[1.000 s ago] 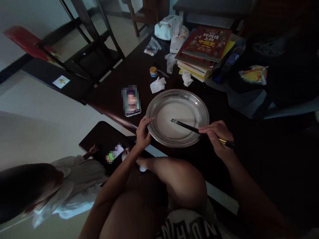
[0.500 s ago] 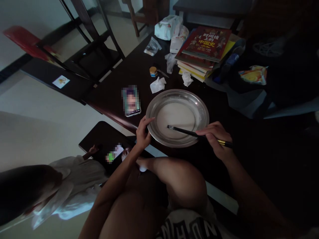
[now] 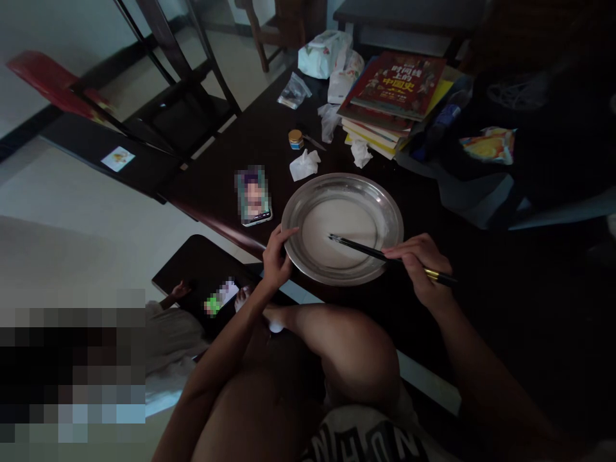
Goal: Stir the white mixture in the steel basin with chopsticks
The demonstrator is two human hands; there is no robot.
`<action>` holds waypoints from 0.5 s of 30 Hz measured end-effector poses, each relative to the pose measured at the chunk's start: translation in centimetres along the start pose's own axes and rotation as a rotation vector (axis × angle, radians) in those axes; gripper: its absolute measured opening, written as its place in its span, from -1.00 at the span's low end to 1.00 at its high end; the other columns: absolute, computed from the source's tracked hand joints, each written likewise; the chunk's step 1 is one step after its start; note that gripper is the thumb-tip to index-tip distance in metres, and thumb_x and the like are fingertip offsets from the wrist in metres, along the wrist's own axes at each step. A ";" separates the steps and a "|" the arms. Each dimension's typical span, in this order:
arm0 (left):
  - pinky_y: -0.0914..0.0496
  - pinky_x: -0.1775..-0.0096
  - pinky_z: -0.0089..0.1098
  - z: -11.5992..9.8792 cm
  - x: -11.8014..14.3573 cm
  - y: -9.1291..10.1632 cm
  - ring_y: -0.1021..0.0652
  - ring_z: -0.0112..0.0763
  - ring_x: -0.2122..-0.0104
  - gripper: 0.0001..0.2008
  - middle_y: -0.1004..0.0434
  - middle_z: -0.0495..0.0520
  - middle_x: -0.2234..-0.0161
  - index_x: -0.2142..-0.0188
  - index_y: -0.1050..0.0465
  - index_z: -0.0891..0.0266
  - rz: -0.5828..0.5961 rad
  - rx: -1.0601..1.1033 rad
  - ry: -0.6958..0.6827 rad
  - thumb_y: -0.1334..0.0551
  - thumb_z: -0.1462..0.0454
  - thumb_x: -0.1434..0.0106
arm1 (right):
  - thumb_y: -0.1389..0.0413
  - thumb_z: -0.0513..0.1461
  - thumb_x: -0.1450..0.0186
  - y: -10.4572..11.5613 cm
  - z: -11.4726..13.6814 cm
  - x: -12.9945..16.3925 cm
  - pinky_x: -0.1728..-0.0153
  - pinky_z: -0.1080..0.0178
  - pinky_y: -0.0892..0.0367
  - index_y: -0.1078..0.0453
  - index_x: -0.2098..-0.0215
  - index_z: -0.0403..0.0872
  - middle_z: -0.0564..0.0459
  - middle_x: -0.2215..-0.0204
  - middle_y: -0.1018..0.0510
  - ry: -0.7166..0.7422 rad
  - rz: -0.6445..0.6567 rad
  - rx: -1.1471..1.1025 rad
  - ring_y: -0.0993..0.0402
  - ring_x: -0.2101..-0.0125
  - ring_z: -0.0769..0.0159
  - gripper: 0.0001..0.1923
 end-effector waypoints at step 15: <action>-0.49 -0.10 -0.13 0.4 0.3 -0.1 -0.55 -0.15 -0.13 -0.55 -0.51 0.24 -0.14 -0.15 -0.43 0.15 0.004 0.005 0.019 -0.07 -0.04 -0.47 | -0.05 -0.26 -0.46 -0.6 0.5 -0.2 0.19 0.06 -0.39 -0.60 0.11 0.13 0.12 0.25 -0.75 0.025 0.067 -0.042 -0.63 0.27 0.25 -0.73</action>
Point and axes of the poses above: each hand's wrist, its own x-axis away from the middle knuckle, its own y-axis out of the back of the hand, z = x × y, the point moved 9 cm from there along -x, towards the middle knuckle
